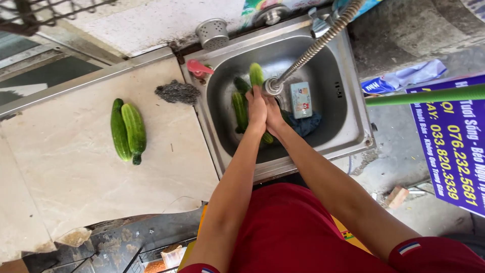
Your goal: The recorder retrieves cucumbers from a refrigerator, washes them individually in a sink, and places them on a preparation table.
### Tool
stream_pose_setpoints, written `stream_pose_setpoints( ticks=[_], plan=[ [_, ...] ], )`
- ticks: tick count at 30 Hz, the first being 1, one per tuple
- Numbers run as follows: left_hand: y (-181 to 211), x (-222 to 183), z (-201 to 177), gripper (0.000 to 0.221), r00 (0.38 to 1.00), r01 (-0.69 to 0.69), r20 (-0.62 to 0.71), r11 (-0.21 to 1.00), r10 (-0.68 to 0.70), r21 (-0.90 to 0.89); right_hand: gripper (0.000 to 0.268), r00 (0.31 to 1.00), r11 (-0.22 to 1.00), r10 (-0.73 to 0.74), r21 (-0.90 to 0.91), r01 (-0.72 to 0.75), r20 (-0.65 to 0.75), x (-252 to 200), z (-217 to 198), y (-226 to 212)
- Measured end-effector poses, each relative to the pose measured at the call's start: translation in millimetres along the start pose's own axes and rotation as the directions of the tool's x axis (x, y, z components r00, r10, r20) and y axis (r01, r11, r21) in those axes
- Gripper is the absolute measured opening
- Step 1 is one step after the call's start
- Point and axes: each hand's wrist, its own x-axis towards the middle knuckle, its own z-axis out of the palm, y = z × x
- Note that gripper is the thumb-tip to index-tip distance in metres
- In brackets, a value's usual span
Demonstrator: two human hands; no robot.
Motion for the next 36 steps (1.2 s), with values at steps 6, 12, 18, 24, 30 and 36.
stream_pose_setpoints(
  ticks=[6, 12, 18, 24, 30, 36],
  plan=[
    [14, 17, 21, 0.069, 0.959, 0.277, 0.138, 0.925, -0.249, -0.261, 0.042, 0.982, 0.496, -0.173, -0.868, 0.023, -0.073, -53, 21, -105],
    [-45, 66, 12, 0.036, 0.978, 0.207, 0.147, 0.664, -0.146, -0.718, 0.051, 0.984, 0.318, 0.082, -0.940, 0.125, 0.159, -109, 44, -187],
    [-52, 33, 8, 0.036, 0.827, 0.321, 0.561, 0.849, -0.036, -0.420, 0.061, 0.910, 0.926, -0.336, -0.263, 0.272, -0.241, -7, -31, -78],
    [-24, 43, -15, 0.055, 0.871, 0.406, 0.404, 0.873, -0.280, -0.271, 0.074, 0.966, 0.999, -0.041, -0.021, 0.037, -0.254, -17, 77, -85],
    [-15, -12, -29, 0.064, 0.934, -0.288, -0.046, 0.824, 0.353, 0.487, 0.043, 0.962, 0.946, 0.258, 0.225, -0.234, -0.087, 36, 29, -47],
    [46, -91, -93, 0.055, 0.953, -0.253, 0.129, 0.482, 0.276, 0.839, 0.035, 0.974, 0.950, 0.206, -0.220, -0.221, -0.089, 40, 24, -40]
  ],
)
